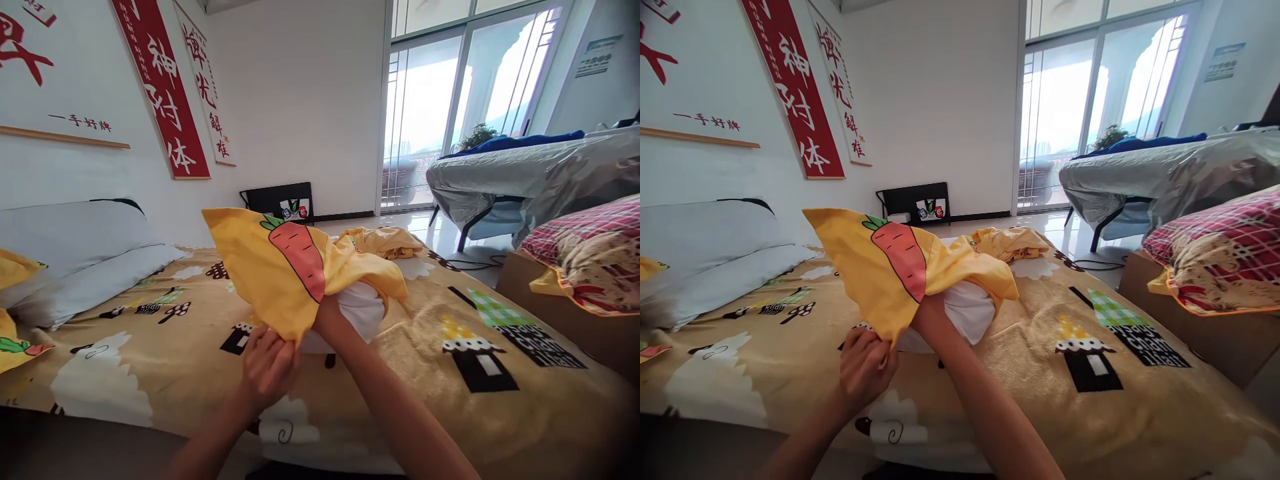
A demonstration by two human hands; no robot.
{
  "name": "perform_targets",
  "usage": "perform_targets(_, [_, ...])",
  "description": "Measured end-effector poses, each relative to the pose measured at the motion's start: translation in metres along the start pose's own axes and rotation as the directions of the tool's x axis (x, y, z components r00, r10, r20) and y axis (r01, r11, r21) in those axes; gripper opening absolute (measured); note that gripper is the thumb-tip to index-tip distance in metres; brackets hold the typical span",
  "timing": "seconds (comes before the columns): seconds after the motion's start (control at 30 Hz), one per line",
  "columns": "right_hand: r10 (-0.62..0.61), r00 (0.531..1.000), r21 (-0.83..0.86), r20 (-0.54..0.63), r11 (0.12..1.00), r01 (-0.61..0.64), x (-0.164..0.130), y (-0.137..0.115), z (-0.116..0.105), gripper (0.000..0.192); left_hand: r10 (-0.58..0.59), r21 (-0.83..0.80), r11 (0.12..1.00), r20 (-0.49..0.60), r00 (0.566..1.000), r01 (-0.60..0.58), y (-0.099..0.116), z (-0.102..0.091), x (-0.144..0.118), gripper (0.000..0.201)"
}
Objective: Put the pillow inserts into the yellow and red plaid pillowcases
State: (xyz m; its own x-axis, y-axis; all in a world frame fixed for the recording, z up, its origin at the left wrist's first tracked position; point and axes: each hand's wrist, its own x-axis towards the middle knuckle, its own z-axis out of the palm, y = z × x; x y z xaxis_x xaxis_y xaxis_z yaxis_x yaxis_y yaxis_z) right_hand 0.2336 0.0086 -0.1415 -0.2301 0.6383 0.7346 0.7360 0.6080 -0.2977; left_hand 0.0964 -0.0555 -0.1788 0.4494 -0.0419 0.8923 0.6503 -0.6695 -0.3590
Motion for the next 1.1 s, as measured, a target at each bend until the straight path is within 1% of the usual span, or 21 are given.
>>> perform_targets(0.07, [-0.01, 0.997, -0.014, 0.078, 1.0, 0.011, -0.006, -0.005, -0.006, 0.03, -0.04, 0.146, 0.988, -0.066, 0.997, 0.049, -0.015, 0.003, 0.008, 0.016])
perform_targets(0.17, [-0.004, 0.982, -0.029, 0.187, 1.0, 0.009, -0.028, -0.006, -0.012, 0.033, -0.08, 0.23, 0.969, -0.057, 0.995, 0.091, -0.03, 0.01, 0.019, 0.012])
perform_targets(0.2, [0.009, 0.983, -0.016, 0.184, 1.0, -0.007, -0.038, -0.004, -0.015, 0.035, -0.088, 0.226, 0.97, -0.038, 0.995, 0.095, -0.032, 0.012, 0.021, 0.013])
perform_targets(0.27, [0.025, 0.991, 0.049, 0.13, 0.998, -0.032, -0.061, 0.004, -0.019, 0.042, -0.087, 0.198, 0.976, -0.011, 0.996, 0.087, -0.034, 0.016, 0.022, 0.015])
perform_targets(0.37, [0.024, 0.998, 0.105, 0.059, 0.994, -0.031, -0.098, 0.017, -0.028, 0.049, -0.086, 0.131, 0.988, 0.0, 0.996, 0.085, -0.034, 0.02, 0.019, 0.015])
perform_targets(0.43, [0.07, 0.995, 0.001, 0.067, 0.998, -0.07, -0.123, 0.024, -0.033, 0.049, -0.118, 0.1, 0.988, 0.014, 0.993, 0.116, -0.035, 0.019, 0.016, 0.018])
perform_targets(0.47, [0.127, 0.988, -0.093, 0.082, 0.988, -0.119, -0.134, 0.027, -0.036, 0.049, -0.138, 0.107, 0.985, 0.032, 0.99, 0.134, -0.035, 0.017, 0.016, 0.018])
perform_targets(0.5, [0.202, 0.974, -0.197, 0.099, 0.964, -0.18, -0.144, 0.03, -0.037, 0.048, -0.157, 0.133, 0.98, 0.058, 0.986, 0.148, -0.034, 0.015, 0.016, 0.019])
perform_targets(0.57, [0.356, 0.928, -0.364, 0.11, 0.883, -0.295, -0.155, 0.034, -0.036, 0.047, -0.215, 0.235, 0.955, 0.142, 0.966, 0.179, -0.028, 0.01, 0.018, 0.016])
perform_targets(0.63, [0.428, 0.896, -0.407, 0.12, 0.844, -0.349, -0.157, 0.037, -0.027, 0.043, -0.287, 0.339, 0.919, 0.216, 0.933, 0.204, -0.014, 0.004, 0.023, 0.011])
perform_targets(0.67, [0.419, 0.901, -0.387, 0.115, 0.854, -0.347, -0.154, 0.038, -0.02, 0.037, -0.292, 0.356, 0.913, 0.233, 0.928, 0.198, -0.005, 0.001, 0.026, 0.01])
perform_targets(0.7, [0.377, 0.922, -0.345, 0.091, 0.88, -0.325, -0.15, 0.038, -0.012, 0.031, -0.258, 0.346, 0.924, 0.247, 0.934, 0.164, 0.005, -0.001, 0.031, 0.013])
perform_targets(0.73, [0.303, 0.952, -0.288, 0.032, 0.915, -0.282, -0.146, 0.037, -0.002, 0.026, -0.192, 0.321, 0.942, 0.264, 0.945, 0.101, 0.014, -0.003, 0.035, 0.02])
perform_targets(0.77, [0.214, 0.975, -0.23, -0.054, 0.948, -0.221, -0.142, 0.036, 0.007, 0.023, -0.1, 0.291, 0.957, 0.288, 0.952, 0.012, 0.022, -0.005, 0.04, 0.027])
perform_targets(0.8, [0.123, 0.981, -0.185, -0.152, 0.971, -0.151, -0.138, 0.033, 0.015, 0.022, -0.005, 0.266, 0.96, 0.324, 0.946, -0.086, 0.028, -0.005, 0.046, 0.031])
perform_targets(0.83, [0.046, 0.969, -0.156, -0.242, 0.984, -0.086, -0.137, 0.031, 0.021, 0.021, 0.073, 0.252, 0.952, 0.372, 0.925, -0.177, 0.031, -0.004, 0.051, 0.032])
perform_targets(0.87, [-0.012, 0.952, -0.139, -0.306, 0.99, -0.032, -0.137, 0.027, 0.026, 0.021, 0.121, 0.248, 0.938, 0.423, 0.898, -0.243, 0.03, -0.003, 0.056, 0.03])
perform_targets(0.93, [-0.063, 0.928, -0.139, -0.368, 0.99, 0.012, -0.141, 0.021, 0.029, 0.019, 0.115, 0.262, 0.923, 0.51, 0.853, -0.281, 0.019, 0.003, 0.063, 0.023])
perform_targets(1.0, [-0.002, 0.901, -0.099, -0.433, 0.994, -0.045, -0.146, 0.013, 0.028, 0.018, 0.016, 0.287, 0.934, 0.558, 0.829, -0.211, 0.002, 0.01, 0.065, 0.017])
perform_targets(1.03, [0.085, 0.874, -0.031, -0.478, 0.993, -0.114, -0.148, 0.009, 0.028, 0.018, -0.059, 0.3, 0.944, 0.57, 0.819, -0.14, -0.005, 0.013, 0.064, 0.014])
perform_targets(1.1, [0.332, 0.784, 0.204, -0.525, 0.943, -0.263, -0.145, -0.002, 0.032, 0.021, -0.185, 0.291, 0.957, 0.589, 0.787, 0.007, -0.015, 0.016, 0.06, 0.011])
